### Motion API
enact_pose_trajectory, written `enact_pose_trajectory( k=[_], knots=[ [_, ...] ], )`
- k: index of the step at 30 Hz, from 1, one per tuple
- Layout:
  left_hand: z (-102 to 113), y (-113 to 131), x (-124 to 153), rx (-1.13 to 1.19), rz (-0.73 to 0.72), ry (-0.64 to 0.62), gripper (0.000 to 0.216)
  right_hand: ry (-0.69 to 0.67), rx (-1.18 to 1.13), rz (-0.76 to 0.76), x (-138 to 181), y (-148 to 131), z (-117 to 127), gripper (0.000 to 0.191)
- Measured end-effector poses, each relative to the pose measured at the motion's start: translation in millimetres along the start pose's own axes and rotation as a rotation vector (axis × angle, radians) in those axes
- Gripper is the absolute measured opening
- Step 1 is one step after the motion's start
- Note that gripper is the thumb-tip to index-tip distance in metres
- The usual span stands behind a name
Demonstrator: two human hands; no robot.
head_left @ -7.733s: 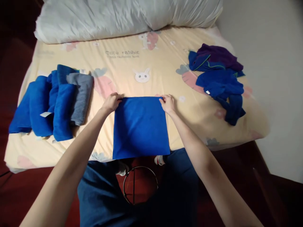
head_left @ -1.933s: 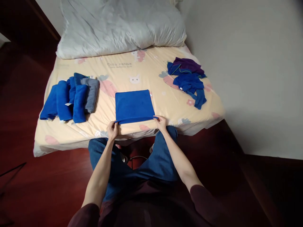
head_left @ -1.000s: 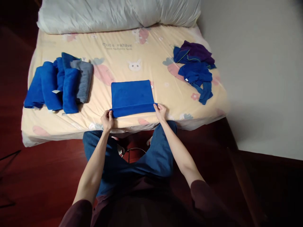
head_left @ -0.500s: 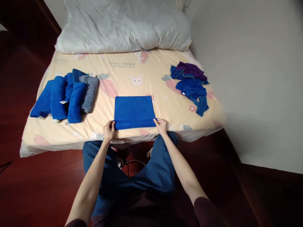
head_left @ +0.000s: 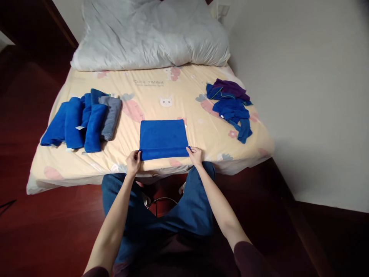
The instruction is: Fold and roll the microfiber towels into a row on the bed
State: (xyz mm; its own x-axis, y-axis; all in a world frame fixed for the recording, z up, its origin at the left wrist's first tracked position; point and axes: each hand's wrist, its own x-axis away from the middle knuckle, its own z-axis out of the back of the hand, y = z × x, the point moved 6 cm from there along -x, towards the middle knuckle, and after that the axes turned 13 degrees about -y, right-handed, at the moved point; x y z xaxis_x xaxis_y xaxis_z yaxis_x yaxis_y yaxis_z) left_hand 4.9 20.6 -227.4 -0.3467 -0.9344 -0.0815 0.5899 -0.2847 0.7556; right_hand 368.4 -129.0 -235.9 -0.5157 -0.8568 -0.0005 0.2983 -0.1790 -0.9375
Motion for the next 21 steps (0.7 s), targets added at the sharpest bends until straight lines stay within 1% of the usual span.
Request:
enact_pose_trajectory(
  k=[3,6,8,10,12,15,17,18,21],
  knots=[
    [0.1,-0.9,-1.3,-0.011,0.019,-0.023,0.036,0.042,0.106,-0.039,-1.3,1.7,3.2,0.042],
    [3.9,4.7,-0.1,-0.059,0.029,-0.03,0.034,0.089,0.225,-0.063,-0.9,-7.2,9.9,0.034],
    [10.8,16.1,4.5,-0.139,-0.003,0.009,0.038,0.109,0.314,-0.001,4.7,-22.8,15.2,0.04],
    [15.1,33.5,11.5,-0.239,-0.086,0.019,0.043,0.112,0.435,0.117,15.9,-43.4,17.1,0.045],
    [10.8,52.6,18.8,-0.317,-0.212,-0.061,0.047,0.042,0.563,0.249,29.3,-62.0,9.9,0.047],
    [-7.8,70.9,26.9,-0.366,-0.382,-0.265,0.054,-0.195,0.706,0.411,45.0,-74.6,-17.0,0.051],
    [-20.8,70.2,28.3,-0.387,-0.42,-0.367,0.058,-0.334,0.773,0.466,49.5,-71.0,-34.7,0.054],
    [-26.1,66.5,27.9,-0.398,-0.422,-0.403,0.059,-0.379,0.797,0.472,49.5,-66.2,-41.0,0.055],
    [-35.3,49.5,23.7,-0.43,-0.406,-0.461,0.063,-0.423,0.833,0.431,43.8,-46.6,-47.8,0.056]
  ],
)
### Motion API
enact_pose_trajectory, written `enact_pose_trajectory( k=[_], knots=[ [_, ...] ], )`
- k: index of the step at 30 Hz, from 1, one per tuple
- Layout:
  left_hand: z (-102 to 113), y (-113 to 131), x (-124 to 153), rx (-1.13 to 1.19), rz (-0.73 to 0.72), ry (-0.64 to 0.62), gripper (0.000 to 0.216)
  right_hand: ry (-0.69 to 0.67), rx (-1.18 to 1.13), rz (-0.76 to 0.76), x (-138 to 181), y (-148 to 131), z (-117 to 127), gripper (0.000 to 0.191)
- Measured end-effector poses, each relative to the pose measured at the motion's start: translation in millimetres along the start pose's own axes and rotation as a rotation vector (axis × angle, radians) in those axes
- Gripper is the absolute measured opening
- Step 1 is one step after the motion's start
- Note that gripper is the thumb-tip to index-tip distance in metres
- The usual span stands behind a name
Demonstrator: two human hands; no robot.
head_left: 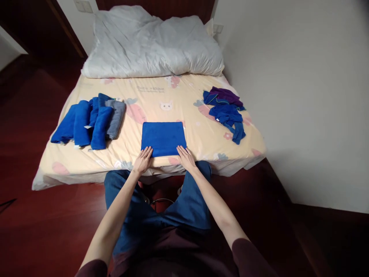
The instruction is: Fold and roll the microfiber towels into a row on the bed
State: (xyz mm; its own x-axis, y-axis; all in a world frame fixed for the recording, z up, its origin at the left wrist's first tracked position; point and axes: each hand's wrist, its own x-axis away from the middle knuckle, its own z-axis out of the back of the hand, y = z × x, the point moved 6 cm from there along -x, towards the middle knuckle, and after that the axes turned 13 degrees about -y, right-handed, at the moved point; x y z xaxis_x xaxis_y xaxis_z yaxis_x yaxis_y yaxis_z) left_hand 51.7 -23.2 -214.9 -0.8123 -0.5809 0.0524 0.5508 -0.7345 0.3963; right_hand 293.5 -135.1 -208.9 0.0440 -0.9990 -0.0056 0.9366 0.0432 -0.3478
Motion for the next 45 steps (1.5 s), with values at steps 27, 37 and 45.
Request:
enact_pose_trajectory(
  k=[27,37,45],
  knots=[
    [6.8,-43.0,38.0,0.485,0.0,0.134,0.052,0.175,-0.467,-0.111,28.7,43.8,1.8,0.065],
    [7.3,-57.4,39.7,0.614,0.226,0.363,0.038,0.312,-0.726,-0.262,32.8,69.3,-10.5,0.019],
    [6.8,-66.0,41.6,0.663,0.383,0.382,0.042,0.317,-0.749,-0.308,30.3,74.4,-15.6,0.048]
  ],
)
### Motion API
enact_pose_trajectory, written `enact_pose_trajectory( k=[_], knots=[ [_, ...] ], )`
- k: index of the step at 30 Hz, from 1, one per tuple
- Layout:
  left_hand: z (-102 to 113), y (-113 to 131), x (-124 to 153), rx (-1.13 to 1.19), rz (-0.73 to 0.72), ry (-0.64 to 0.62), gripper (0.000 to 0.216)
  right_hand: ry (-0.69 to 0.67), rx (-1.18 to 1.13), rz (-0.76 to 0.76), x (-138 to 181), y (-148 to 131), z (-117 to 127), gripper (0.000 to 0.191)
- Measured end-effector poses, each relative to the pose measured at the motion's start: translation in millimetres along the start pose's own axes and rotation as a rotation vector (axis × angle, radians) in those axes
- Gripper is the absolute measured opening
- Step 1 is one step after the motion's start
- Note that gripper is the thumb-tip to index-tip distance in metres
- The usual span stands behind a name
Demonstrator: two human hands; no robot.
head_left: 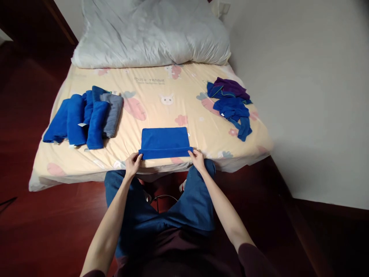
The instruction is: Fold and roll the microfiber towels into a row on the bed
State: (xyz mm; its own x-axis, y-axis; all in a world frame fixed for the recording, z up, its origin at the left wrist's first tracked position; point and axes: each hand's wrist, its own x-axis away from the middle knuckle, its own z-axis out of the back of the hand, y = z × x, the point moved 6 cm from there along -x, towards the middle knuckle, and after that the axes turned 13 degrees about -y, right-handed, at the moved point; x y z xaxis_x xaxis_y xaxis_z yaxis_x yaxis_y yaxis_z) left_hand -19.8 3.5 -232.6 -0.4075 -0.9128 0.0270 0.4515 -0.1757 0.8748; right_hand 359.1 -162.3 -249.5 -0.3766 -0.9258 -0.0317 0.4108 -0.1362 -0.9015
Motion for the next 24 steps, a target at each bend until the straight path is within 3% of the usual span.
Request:
enact_pose_trajectory(
  k=[6,15,24],
  knots=[
    [1.2,-4.4,-4.0,0.128,0.107,0.017,0.049,0.034,-0.111,-0.059,-3.0,1.8,-1.2,0.046],
    [3.2,-4.7,-7.8,0.203,0.145,0.054,0.045,0.063,-0.046,-0.072,-7.2,-6.8,1.6,0.052],
    [-4.3,-6.6,-7.5,0.137,0.131,0.075,0.04,0.101,0.08,-0.081,-9.2,-14.6,1.1,0.05]
  ],
)
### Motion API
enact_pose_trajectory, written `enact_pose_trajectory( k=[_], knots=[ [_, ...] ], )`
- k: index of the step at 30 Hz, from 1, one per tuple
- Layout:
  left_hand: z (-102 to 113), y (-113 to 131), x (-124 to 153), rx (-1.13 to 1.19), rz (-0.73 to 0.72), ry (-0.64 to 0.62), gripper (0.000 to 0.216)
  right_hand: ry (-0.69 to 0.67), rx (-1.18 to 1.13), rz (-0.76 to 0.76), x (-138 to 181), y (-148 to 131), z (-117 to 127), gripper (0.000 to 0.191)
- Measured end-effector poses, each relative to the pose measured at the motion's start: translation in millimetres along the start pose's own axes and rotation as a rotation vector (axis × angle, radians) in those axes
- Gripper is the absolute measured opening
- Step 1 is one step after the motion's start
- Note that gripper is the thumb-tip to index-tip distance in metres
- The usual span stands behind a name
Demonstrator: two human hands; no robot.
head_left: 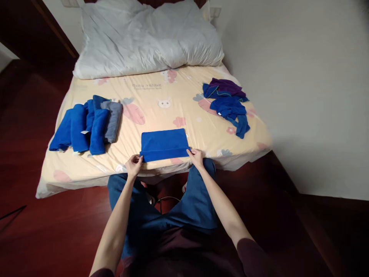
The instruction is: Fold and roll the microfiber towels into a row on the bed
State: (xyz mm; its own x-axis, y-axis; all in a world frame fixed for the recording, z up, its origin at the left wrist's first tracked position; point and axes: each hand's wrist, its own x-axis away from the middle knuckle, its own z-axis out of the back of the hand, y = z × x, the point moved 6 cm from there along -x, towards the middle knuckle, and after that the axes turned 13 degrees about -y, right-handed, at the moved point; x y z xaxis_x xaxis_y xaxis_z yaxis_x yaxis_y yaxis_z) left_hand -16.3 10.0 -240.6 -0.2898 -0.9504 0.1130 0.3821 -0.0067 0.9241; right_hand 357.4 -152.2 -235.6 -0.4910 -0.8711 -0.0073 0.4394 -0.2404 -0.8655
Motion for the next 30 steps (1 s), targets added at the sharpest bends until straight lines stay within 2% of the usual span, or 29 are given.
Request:
enact_pose_trajectory(
  k=[3,6,8,10,12,14,16,20,24,27,30],
  knots=[
    [-3.4,11.0,7.4,-0.16,-0.052,0.059,0.035,0.089,0.06,-0.026,5.8,-6.2,2.4,0.044],
    [-10.5,40.1,23.8,-0.462,-0.247,0.163,0.03,0.203,0.207,0.099,20.8,-28.0,9.3,0.051],
    [-26.7,58.8,33.2,-0.627,-0.426,0.064,0.032,0.142,0.321,0.233,31.0,-45.1,7.4,0.048],
    [-46.9,68.9,39.1,-0.734,-0.581,-0.148,0.04,-0.029,0.426,0.355,38.2,-56.6,-0.8,0.046],
    [-60.3,69.9,39.7,-0.803,-0.65,-0.31,0.052,-0.202,0.512,0.441,42.1,-59.9,-10.0,0.049],
    [-64.3,65.0,33.5,-0.846,-0.629,-0.375,0.062,-0.306,0.569,0.474,40.8,-55.9,-16.2,0.052],
    [-63.5,58.2,25.0,-0.865,-0.59,-0.418,0.068,-0.342,0.594,0.464,34.7,-48.0,-19.2,0.054],
    [-52.2,49.5,7.3,-0.849,-0.524,-0.445,0.074,-0.355,0.581,0.428,16.8,-36.2,-24.1,0.059],
    [-39.7,49.6,-6.0,-0.815,-0.495,-0.459,0.068,-0.335,0.599,0.375,-1.0,-34.4,-28.3,0.064],
    [-33.1,48.4,-5.0,-0.79,-0.498,-0.502,0.065,-0.31,0.614,0.357,-3.1,-34.3,-24.5,0.065],
    [-27.7,39.4,7.6,-0.716,-0.51,-0.575,0.065,-0.371,0.574,0.387,10.9,-28.3,-17.3,0.066]
  ],
)
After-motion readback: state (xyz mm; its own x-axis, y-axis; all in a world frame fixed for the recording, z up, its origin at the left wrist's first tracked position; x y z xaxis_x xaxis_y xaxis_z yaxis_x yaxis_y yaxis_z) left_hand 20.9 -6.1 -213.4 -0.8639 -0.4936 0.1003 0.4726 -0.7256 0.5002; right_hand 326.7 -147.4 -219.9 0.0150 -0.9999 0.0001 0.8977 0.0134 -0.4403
